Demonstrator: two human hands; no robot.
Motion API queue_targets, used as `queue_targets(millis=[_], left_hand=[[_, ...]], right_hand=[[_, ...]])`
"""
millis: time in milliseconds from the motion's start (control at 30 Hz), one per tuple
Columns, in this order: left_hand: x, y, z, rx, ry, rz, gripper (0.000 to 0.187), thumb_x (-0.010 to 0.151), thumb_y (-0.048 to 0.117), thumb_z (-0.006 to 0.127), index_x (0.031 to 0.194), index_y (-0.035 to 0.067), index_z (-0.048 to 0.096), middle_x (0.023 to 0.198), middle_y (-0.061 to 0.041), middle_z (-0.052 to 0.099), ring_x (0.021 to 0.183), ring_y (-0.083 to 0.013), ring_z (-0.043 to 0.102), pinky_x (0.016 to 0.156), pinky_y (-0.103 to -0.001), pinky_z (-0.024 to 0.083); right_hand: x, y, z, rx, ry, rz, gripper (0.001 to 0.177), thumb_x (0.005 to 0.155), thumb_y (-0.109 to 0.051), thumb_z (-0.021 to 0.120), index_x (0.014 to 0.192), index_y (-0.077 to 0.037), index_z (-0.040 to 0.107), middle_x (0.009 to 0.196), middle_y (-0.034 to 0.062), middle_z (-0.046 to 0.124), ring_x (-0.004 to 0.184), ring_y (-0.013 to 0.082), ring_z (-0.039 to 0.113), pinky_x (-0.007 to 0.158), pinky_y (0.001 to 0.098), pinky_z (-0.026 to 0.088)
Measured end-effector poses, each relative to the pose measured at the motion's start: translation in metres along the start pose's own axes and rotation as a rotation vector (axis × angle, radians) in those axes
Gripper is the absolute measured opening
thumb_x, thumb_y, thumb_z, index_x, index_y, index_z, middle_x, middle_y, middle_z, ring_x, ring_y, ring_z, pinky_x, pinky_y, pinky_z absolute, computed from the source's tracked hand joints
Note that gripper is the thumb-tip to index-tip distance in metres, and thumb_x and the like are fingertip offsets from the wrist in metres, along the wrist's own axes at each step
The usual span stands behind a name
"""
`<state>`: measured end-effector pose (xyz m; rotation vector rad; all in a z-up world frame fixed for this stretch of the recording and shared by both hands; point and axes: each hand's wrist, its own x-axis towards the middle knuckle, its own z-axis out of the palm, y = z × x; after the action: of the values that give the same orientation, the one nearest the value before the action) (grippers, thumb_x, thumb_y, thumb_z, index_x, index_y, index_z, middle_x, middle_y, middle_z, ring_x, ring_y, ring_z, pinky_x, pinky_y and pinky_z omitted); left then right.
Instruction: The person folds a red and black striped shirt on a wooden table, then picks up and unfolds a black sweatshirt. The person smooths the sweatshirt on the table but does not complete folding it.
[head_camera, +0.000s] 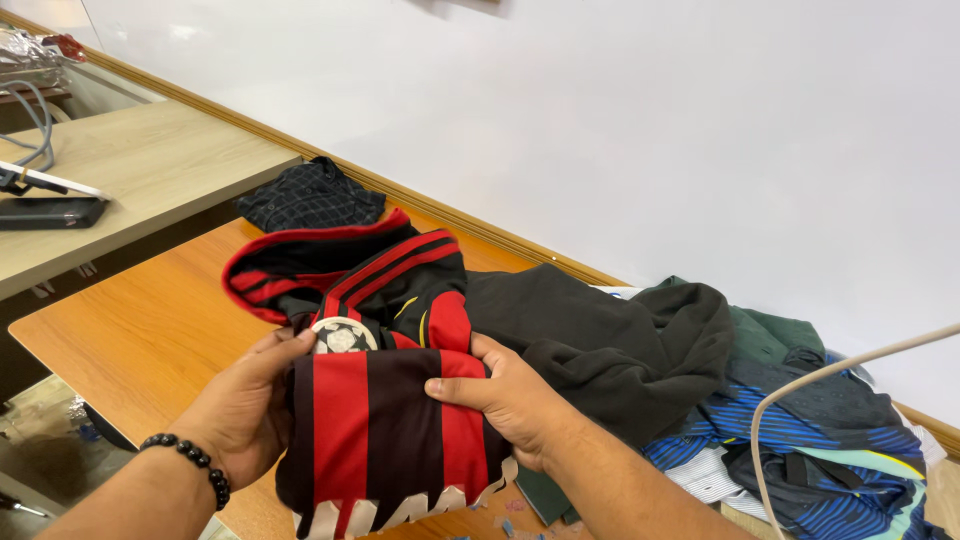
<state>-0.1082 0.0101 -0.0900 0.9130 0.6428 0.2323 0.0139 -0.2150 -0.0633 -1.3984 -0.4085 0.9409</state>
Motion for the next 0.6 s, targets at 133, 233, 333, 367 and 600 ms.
queue_targets(millis=[133, 233, 333, 367, 600], left_hand=[[0.010, 0.010, 0.005, -0.048, -0.060, 0.032, 0.028, 0.094, 0.026, 0.064, 0.118, 0.012, 0.061, 0.113, -0.008, 0.070, 0.102, -0.0232, 0.066, 0.094, -0.044, 0.053], [0.004, 0.017, 0.016, -0.133, -0.084, 0.006, 0.032, 0.091, 0.027, 0.059, 0.116, 0.008, 0.064, 0.113, -0.011, 0.072, 0.103, -0.0266, 0.068, 0.095, -0.046, 0.054], [-0.009, 0.028, 0.034, -0.189, 0.002, 0.016, 0.035, 0.092, 0.030, 0.055, 0.116, 0.007, 0.064, 0.117, -0.011, 0.072, 0.107, -0.0285, 0.068, 0.099, -0.051, 0.052], [-0.012, 0.033, 0.042, -0.210, 0.046, 0.023, 0.035, 0.092, 0.031, 0.054, 0.116, 0.008, 0.063, 0.119, -0.011, 0.072, 0.109, -0.0286, 0.068, 0.101, -0.053, 0.051], [-0.026, 0.065, 0.077, -0.160, -0.193, 0.184, 0.048, 0.084, 0.043, 0.050, 0.112, 0.008, 0.069, 0.113, -0.010, 0.075, 0.106, -0.0295, 0.069, 0.102, -0.052, 0.051]], right_hand=[[-0.006, -0.008, -0.002, -0.086, 0.025, -0.004, 0.056, 0.076, -0.012, 0.078, 0.129, -0.004, 0.063, 0.115, 0.0116, 0.075, 0.104, 0.0186, 0.071, 0.096, 0.0354, 0.058], [-0.008, -0.013, -0.006, -0.107, 0.021, -0.007, 0.058, 0.076, -0.012, 0.078, 0.131, -0.005, 0.062, 0.117, 0.0110, 0.075, 0.105, 0.0176, 0.072, 0.098, 0.0340, 0.058], [-0.010, -0.015, -0.011, -0.104, -0.034, -0.025, 0.059, 0.076, -0.012, 0.078, 0.133, -0.003, 0.062, 0.118, 0.0125, 0.074, 0.106, 0.0182, 0.071, 0.099, 0.0340, 0.056], [-0.010, -0.016, -0.013, -0.099, -0.059, -0.031, 0.060, 0.076, -0.011, 0.078, 0.133, -0.002, 0.062, 0.118, 0.0135, 0.073, 0.106, 0.0187, 0.070, 0.099, 0.0344, 0.056], [-0.010, -0.019, -0.009, -0.085, 0.051, -0.087, 0.059, 0.078, -0.014, 0.078, 0.134, -0.004, 0.060, 0.122, 0.0097, 0.074, 0.114, 0.0189, 0.069, 0.103, 0.0338, 0.055]])
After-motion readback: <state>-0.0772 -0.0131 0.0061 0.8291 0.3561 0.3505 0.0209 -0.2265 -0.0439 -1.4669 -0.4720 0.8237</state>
